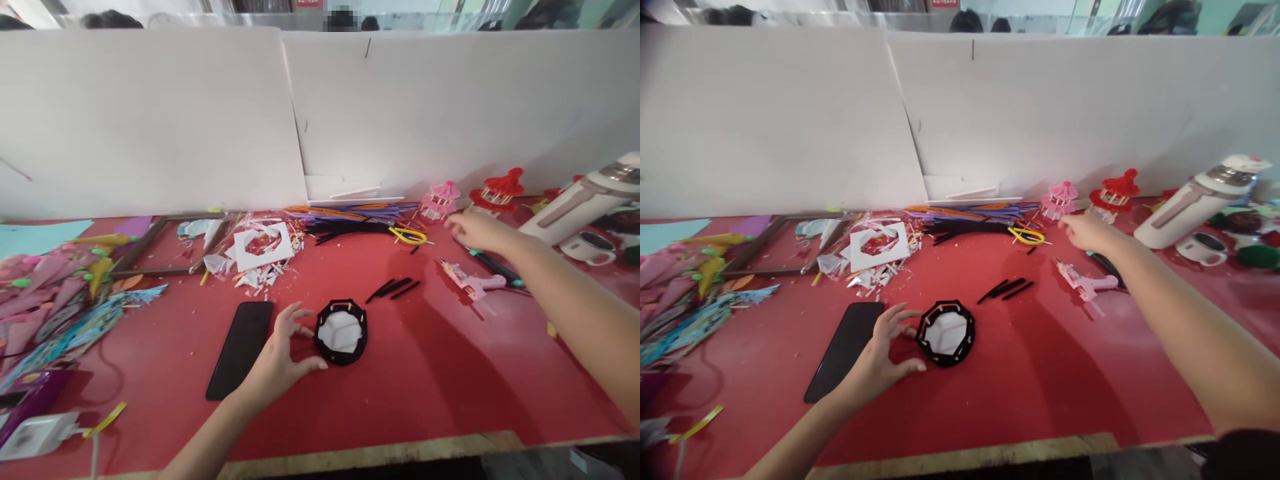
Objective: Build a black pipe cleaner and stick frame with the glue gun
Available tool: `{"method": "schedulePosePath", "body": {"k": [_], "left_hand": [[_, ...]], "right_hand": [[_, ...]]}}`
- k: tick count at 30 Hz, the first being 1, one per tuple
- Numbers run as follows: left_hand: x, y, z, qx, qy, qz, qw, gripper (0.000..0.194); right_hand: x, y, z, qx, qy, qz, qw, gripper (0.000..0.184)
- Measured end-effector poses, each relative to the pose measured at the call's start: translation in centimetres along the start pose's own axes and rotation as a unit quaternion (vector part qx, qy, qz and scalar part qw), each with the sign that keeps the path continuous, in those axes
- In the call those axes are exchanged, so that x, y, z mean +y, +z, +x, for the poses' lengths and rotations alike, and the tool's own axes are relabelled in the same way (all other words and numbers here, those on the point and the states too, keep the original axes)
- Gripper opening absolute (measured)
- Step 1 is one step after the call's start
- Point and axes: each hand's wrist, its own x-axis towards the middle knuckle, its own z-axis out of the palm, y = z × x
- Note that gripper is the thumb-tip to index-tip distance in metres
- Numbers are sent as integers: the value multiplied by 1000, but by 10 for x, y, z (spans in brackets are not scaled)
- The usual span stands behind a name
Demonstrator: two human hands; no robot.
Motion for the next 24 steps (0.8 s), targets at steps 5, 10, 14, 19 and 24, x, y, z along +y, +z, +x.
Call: {"method": "schedulePosePath", "body": {"k": [5, 10, 14, 19, 24], "left_hand": [[8, -7, 15, -49, -6, 50, 998, 102], [12, 1, 32, -110, 13, 64, 992, 117], [15, 14, 38, -118, 28, 68, 990, 119], [25, 27, 45, -127, 52, 64, 989, 121], [34, 24, 44, -160, 79, 81, 981, 123]], "right_hand": [[27, 15, -81, -110, 12, 9, 994, 30], [16, 37, -116, -49, -35, 26, 998, 44], [5, 35, -124, 43, -43, 26, 998, 40], [-34, 14, -126, 198, -31, 37, 979, 30], [-93, 4, -122, 304, -24, 48, 951, 9]]}}
